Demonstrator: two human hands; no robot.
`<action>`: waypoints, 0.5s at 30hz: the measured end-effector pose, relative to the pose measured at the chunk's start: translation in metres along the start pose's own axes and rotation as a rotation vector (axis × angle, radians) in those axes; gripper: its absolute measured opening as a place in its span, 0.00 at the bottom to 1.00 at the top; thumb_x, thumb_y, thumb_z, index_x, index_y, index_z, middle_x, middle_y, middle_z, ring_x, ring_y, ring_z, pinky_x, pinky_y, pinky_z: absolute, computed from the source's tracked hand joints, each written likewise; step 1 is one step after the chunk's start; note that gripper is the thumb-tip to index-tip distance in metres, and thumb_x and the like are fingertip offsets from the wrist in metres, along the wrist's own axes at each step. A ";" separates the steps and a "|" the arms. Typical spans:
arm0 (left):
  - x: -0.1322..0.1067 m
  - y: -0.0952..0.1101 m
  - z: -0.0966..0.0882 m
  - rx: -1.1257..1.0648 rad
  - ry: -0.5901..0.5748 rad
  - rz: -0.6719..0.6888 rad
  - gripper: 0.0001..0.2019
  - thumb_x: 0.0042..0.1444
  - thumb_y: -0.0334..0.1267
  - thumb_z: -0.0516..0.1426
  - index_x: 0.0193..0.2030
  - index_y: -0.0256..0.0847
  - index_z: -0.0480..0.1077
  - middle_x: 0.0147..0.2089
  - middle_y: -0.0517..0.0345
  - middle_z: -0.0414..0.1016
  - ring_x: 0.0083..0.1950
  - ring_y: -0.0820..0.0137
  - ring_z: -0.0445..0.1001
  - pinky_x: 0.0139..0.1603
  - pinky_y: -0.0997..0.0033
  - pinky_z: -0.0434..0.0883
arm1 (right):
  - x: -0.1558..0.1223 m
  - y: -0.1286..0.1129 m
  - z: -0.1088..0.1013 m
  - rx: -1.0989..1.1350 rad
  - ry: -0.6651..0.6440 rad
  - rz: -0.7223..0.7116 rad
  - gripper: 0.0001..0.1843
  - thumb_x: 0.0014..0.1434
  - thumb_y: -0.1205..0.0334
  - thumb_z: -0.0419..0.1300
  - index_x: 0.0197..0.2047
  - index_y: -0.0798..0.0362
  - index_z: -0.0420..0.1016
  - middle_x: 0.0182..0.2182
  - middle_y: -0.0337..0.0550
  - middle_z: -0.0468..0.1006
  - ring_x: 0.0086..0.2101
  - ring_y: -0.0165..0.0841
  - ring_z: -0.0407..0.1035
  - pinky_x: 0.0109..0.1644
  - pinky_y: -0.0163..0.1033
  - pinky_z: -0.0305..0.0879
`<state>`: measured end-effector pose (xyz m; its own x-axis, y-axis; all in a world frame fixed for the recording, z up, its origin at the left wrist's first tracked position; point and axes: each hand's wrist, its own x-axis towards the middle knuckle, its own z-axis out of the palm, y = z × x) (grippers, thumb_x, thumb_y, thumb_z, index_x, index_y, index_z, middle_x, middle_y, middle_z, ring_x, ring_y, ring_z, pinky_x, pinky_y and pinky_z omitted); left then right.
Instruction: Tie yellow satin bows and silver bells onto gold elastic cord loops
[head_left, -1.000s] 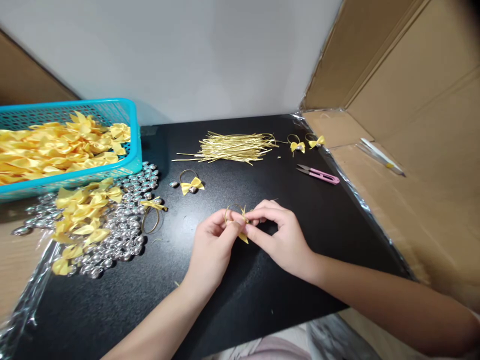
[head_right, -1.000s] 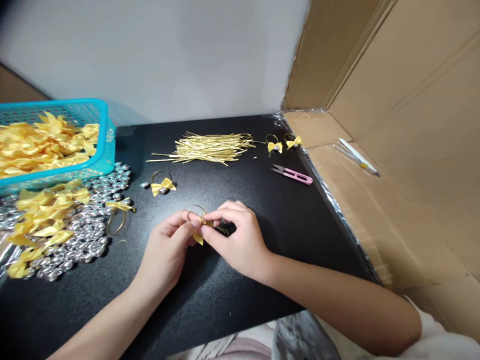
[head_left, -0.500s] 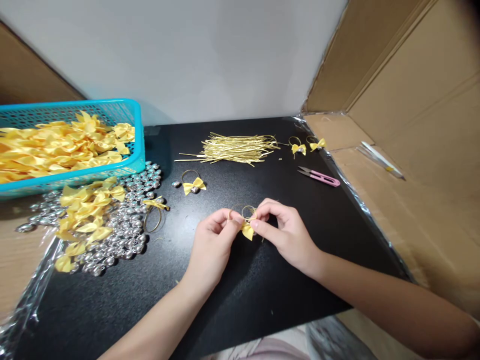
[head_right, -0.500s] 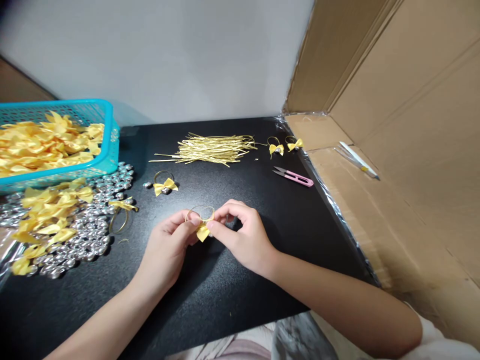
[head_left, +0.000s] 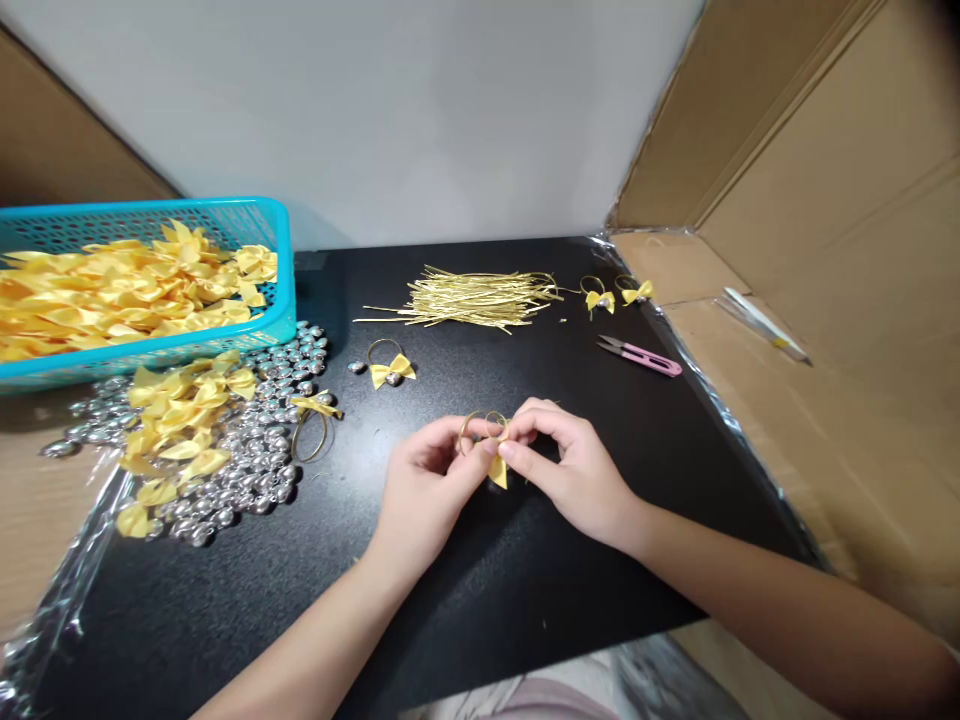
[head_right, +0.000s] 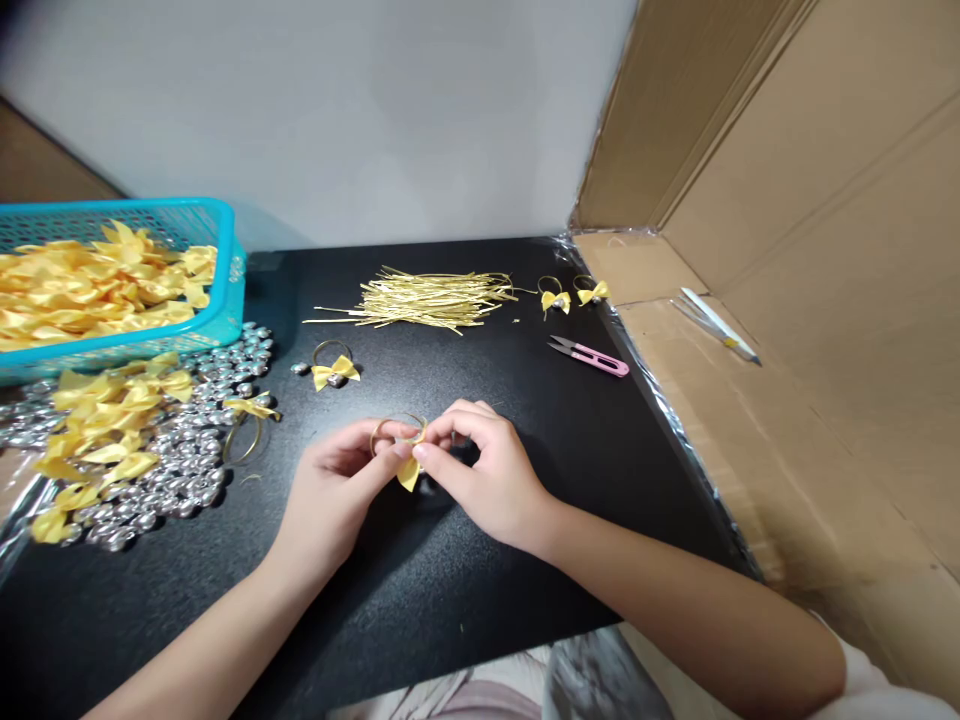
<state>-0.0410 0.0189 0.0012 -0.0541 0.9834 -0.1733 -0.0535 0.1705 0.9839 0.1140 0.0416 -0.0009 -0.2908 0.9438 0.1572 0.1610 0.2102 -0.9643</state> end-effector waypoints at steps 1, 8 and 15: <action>0.000 0.001 -0.001 0.022 0.003 0.018 0.06 0.49 0.40 0.64 0.31 0.40 0.79 0.20 0.65 0.62 0.25 0.75 0.59 0.27 0.76 0.59 | 0.000 0.000 -0.001 -0.012 -0.012 -0.005 0.06 0.58 0.67 0.62 0.28 0.53 0.74 0.27 0.37 0.72 0.32 0.31 0.66 0.40 0.39 0.62; -0.001 0.009 -0.001 0.117 0.052 0.057 0.06 0.48 0.39 0.63 0.26 0.38 0.75 0.17 0.68 0.56 0.22 0.77 0.54 0.25 0.77 0.57 | 0.003 -0.004 -0.005 -0.063 -0.120 0.006 0.09 0.60 0.67 0.61 0.27 0.53 0.73 0.27 0.37 0.74 0.33 0.30 0.67 0.41 0.38 0.63; 0.002 0.006 -0.003 0.085 0.025 0.008 0.07 0.49 0.39 0.62 0.24 0.39 0.72 0.20 0.64 0.64 0.23 0.76 0.58 0.26 0.77 0.59 | 0.003 -0.005 -0.006 -0.097 -0.105 -0.011 0.06 0.57 0.69 0.61 0.29 0.53 0.74 0.27 0.37 0.74 0.32 0.31 0.68 0.41 0.39 0.64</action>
<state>-0.0440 0.0218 0.0066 -0.0791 0.9831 -0.1650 0.0321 0.1680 0.9853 0.1182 0.0447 0.0059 -0.3896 0.9104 0.1390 0.2461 0.2484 -0.9369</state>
